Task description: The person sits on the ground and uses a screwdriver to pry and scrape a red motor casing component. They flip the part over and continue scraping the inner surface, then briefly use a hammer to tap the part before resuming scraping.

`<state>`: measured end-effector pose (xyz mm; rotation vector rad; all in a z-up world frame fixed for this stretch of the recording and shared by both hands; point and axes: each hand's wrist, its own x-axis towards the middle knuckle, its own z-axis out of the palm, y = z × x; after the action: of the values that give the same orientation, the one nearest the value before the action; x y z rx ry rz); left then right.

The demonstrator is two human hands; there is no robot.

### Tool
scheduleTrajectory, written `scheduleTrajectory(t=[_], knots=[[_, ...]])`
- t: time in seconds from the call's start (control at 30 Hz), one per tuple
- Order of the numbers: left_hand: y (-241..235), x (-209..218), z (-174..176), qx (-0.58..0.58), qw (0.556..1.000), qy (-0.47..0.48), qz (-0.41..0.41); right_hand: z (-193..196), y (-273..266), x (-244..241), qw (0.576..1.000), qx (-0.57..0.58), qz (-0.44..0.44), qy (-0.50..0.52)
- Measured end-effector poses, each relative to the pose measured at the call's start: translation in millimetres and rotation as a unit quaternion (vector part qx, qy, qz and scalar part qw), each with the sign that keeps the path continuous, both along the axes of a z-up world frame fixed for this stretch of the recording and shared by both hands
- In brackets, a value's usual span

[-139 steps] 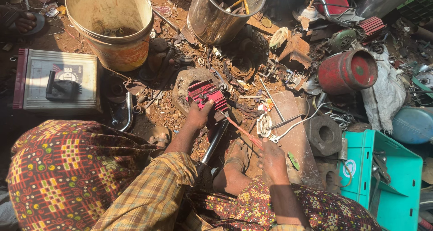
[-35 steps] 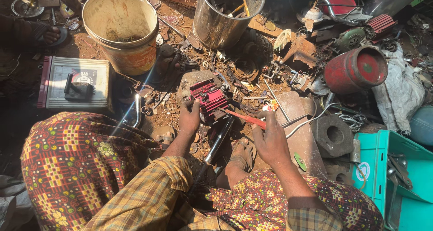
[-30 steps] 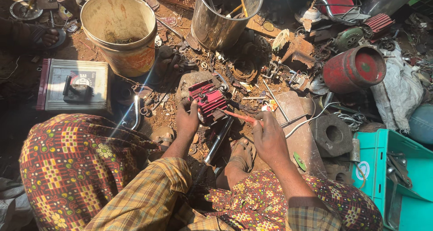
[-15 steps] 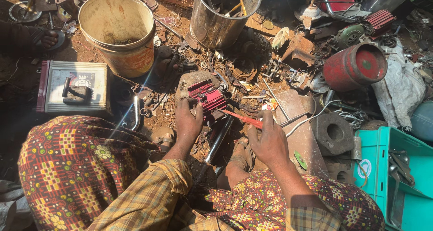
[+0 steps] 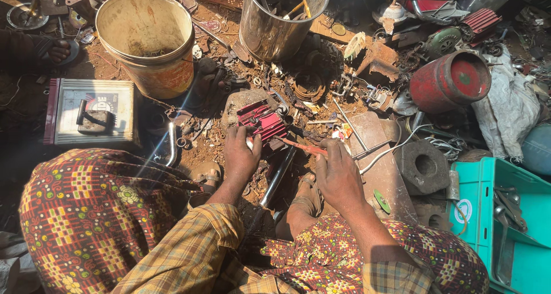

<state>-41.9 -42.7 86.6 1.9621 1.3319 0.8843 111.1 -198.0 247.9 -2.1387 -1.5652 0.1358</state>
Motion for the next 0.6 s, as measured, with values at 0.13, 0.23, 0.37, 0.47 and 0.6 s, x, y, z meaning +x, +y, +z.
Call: scheduleTrajectory(t=[0.13,0.23,0.37,0.47,0.6], knots=[[-2.4,0.1,4.7,0.012,1.0,0.003,-0.023,1.0,-1.6,-1.7,0.999,0.037,0.024,-0.01],[-3.8,0.9,7.9,0.007,0.999,0.018,-0.035,1.4,-2.3,-2.8,0.993,-0.094,-0.06,0.042],[-3.4,0.9,11.6,0.005,0.997,0.047,-0.055,2.4,-1.3,-2.6,0.999,0.019,0.018,-0.026],[-2.4,1.2,15.0,0.008,0.994,0.079,-0.073,2.9,-2.2,-1.5,0.999,0.027,0.022,-0.041],[-1.6,2.1,22.1,0.004,0.99,0.112,-0.084,0.0,-1.1,-3.1,1.0,-0.021,-0.013,-0.005]])
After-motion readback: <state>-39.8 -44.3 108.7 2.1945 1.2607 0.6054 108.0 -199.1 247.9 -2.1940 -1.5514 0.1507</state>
